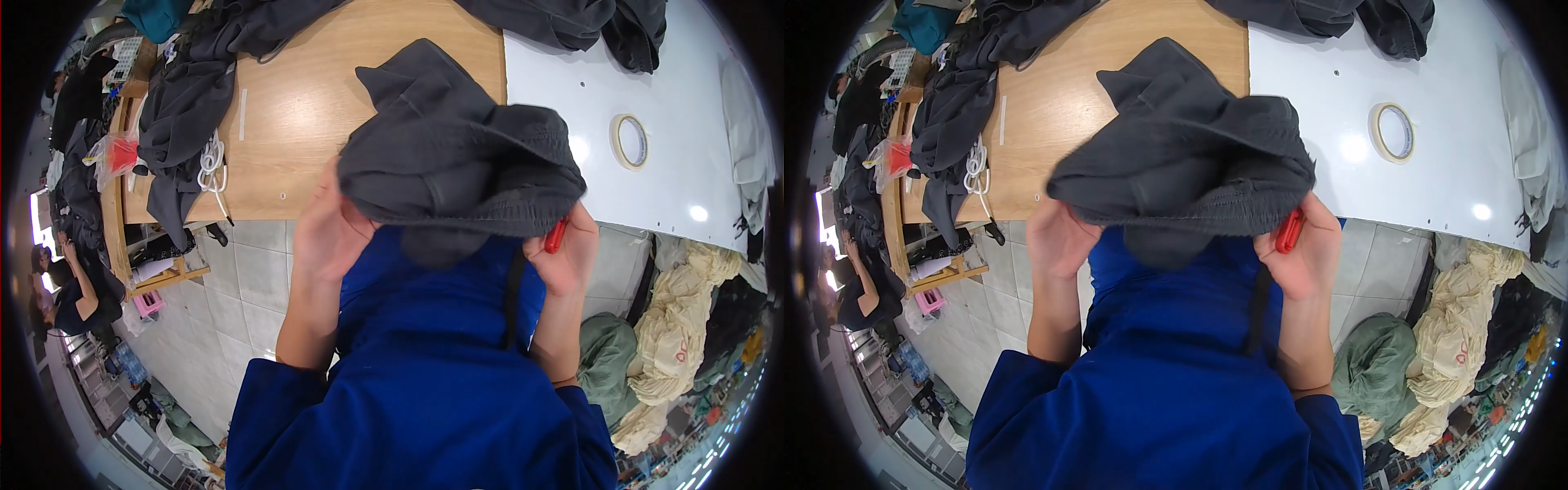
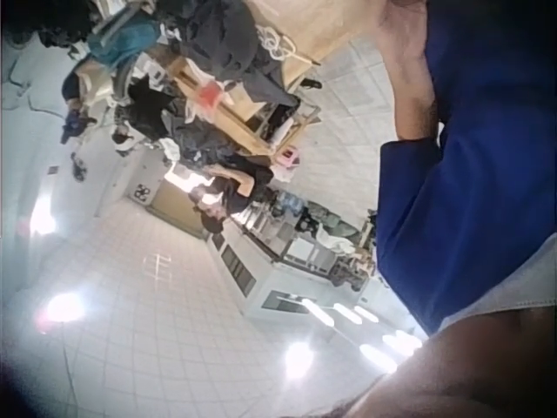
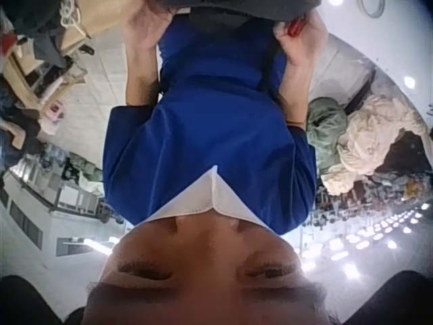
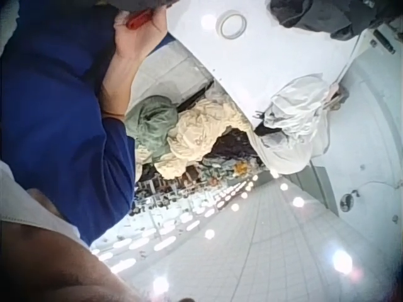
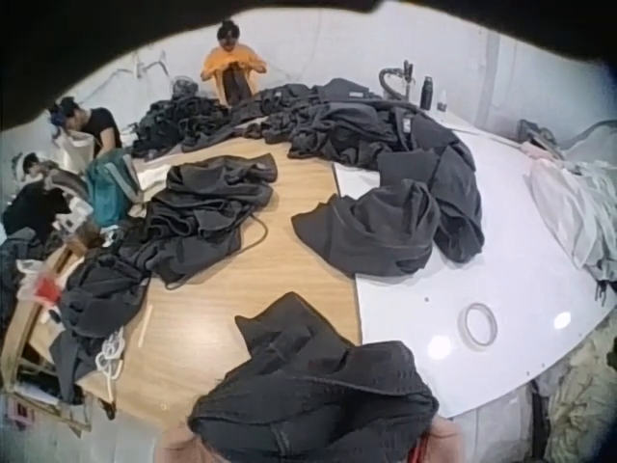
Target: Applying tape and trimming threads on a garment's waistband using nippers.
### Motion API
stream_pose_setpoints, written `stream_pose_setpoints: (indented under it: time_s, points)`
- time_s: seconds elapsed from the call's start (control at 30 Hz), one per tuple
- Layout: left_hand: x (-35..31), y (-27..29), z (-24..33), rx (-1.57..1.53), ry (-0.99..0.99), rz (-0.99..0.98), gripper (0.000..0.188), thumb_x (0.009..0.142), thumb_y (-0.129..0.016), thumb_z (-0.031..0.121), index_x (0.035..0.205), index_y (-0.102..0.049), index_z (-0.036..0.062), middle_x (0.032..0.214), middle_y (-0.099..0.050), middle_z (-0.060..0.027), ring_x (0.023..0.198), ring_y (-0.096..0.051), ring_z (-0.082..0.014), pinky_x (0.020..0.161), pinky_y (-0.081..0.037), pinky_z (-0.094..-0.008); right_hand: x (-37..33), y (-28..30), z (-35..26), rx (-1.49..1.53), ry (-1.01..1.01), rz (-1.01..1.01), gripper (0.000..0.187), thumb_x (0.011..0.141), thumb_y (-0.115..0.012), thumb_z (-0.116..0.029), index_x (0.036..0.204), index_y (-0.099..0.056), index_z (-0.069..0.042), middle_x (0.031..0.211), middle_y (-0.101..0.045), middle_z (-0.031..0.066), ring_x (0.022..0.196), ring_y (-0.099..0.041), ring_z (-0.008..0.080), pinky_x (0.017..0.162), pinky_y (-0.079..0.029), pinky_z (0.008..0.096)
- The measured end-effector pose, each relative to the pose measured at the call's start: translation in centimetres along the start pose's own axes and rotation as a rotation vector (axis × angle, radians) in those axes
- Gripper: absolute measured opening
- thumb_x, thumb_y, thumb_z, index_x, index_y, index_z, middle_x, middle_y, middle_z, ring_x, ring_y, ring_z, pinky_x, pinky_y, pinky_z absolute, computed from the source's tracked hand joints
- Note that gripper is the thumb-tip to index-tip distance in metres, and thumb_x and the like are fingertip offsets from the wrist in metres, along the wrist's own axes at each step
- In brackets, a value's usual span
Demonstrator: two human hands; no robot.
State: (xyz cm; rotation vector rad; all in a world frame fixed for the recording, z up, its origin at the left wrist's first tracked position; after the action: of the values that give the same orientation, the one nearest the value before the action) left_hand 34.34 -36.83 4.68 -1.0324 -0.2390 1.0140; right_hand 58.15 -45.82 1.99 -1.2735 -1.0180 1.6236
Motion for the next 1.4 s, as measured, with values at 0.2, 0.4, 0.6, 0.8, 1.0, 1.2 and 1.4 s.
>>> stream_pose_setpoints:
  time_s: [0.2, 0.4, 0.6, 0.8, 1.0, 1.2, 1.4]
  points:
    - [0.7, -2.6, 2.5, -0.383, -0.176, -0.218, 0.04, 0.095, -0.037, 0.025, 0.127, -0.045, 0.0019, 0.127, -0.052, -0.0154, 0.121, -0.047, -0.029, 0.097, -0.039, -0.0469, 0.1, -4.1, 0.0, -0.175, 0.224, -0.121, 0.036, 0.092, -0.036, -0.017, 0.123, -0.049, -0.005, 0.121, -0.056, 0.0139, 0.111, -0.054, 0.0291, 0.089, -0.047, 0.0482]
    - [2.8, -9.8, 7.4, 0.202, -0.329, -0.249, 0.032, 0.089, -0.054, 0.01, 0.12, -0.049, 0.0041, 0.112, -0.059, -0.0082, 0.1, -0.059, -0.0168, 0.084, -0.048, -0.0302, 2.5, -16.8, -2.8, -1.079, 0.868, -0.162, 0.037, 0.087, -0.053, -0.008, 0.124, -0.047, -0.008, 0.103, -0.059, 0.0101, 0.07, -0.059, 0.0111, 0.057, -0.046, 0.0213]
    - [6.8, -14.3, 14.9, 1.314, -1.075, 0.002, 0.014, 0.073, -0.065, 0.0, 0.081, -0.054, 0.0037, 0.069, -0.056, -0.005, 0.063, -0.054, -0.0083, 0.061, -0.043, -0.0211, 3.1, -23.0, -6.2, -1.655, 1.243, 0.021, 0.031, 0.077, -0.051, 0.002, 0.105, -0.061, -0.007, 0.077, -0.054, -0.0004, 0.062, -0.046, 0.0044, 0.058, -0.036, 0.0155]
    - [6.2, -17.2, 19.8, 1.291, -1.266, 0.247, 0.012, 0.069, -0.057, 0.001, 0.079, -0.052, 0.0047, 0.058, -0.049, -0.0048, 0.053, -0.052, -0.0105, 0.054, -0.042, -0.0264, 3.5, -23.4, -3.5, -2.095, 1.168, -0.098, 0.028, 0.078, -0.049, 0.004, 0.101, -0.06, -0.007, 0.078, -0.055, -0.0006, 0.065, -0.046, 0.004, 0.059, -0.036, 0.0169]
    - [6.4, -19.2, 20.4, 0.965, -1.265, -0.048, 0.011, 0.069, -0.055, 0.003, 0.078, -0.061, 0.0, 0.059, -0.053, -0.0016, 0.052, -0.046, -0.009, 0.053, -0.037, -0.0231, 0.4, -24.8, -2.2, -1.86, 1.242, -0.225, 0.026, 0.076, -0.047, 0.006, 0.098, -0.058, -0.001, 0.074, -0.052, -0.0036, 0.061, -0.041, -0.0001, 0.053, -0.03, 0.0144]
    - [7.0, -18.2, 19.7, 1.086, -0.995, 0.126, 0.031, 0.074, -0.05, -0.004, 0.104, -0.059, 0.0022, 0.061, -0.041, 0.0065, 0.056, -0.036, -0.0019, 0.053, -0.029, -0.0174, 1.6, -24.8, -2.9, -1.766, 1.092, -0.073, 0.023, 0.077, -0.051, 0.002, 0.095, -0.064, -0.003, 0.078, -0.055, -0.0041, 0.061, -0.041, 0.0015, 0.055, -0.031, 0.0154]
    - [6.1, -16.1, 16.8, 1.061, -1.046, 0.025, 0.031, 0.072, -0.052, -0.002, 0.103, -0.057, 0.0003, 0.06, -0.041, 0.0034, 0.054, -0.037, -0.0029, 0.051, -0.029, -0.0181, 0.2, -20.2, -3.5, -1.633, 1.142, -0.03, 0.037, 0.073, -0.052, 0.006, 0.107, -0.062, -0.003, 0.07, -0.041, -0.0067, 0.059, -0.036, 0.0012, 0.053, -0.028, 0.0159]
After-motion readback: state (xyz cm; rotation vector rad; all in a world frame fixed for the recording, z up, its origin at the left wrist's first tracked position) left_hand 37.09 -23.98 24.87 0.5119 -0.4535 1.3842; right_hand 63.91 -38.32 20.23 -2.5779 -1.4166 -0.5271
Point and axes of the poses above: each hand's wrist, its own x-axis towards the middle knuckle, its own y-axis out of the back of the hand, z = x × y, the point moved 4 cm from there along x, towards the middle knuckle
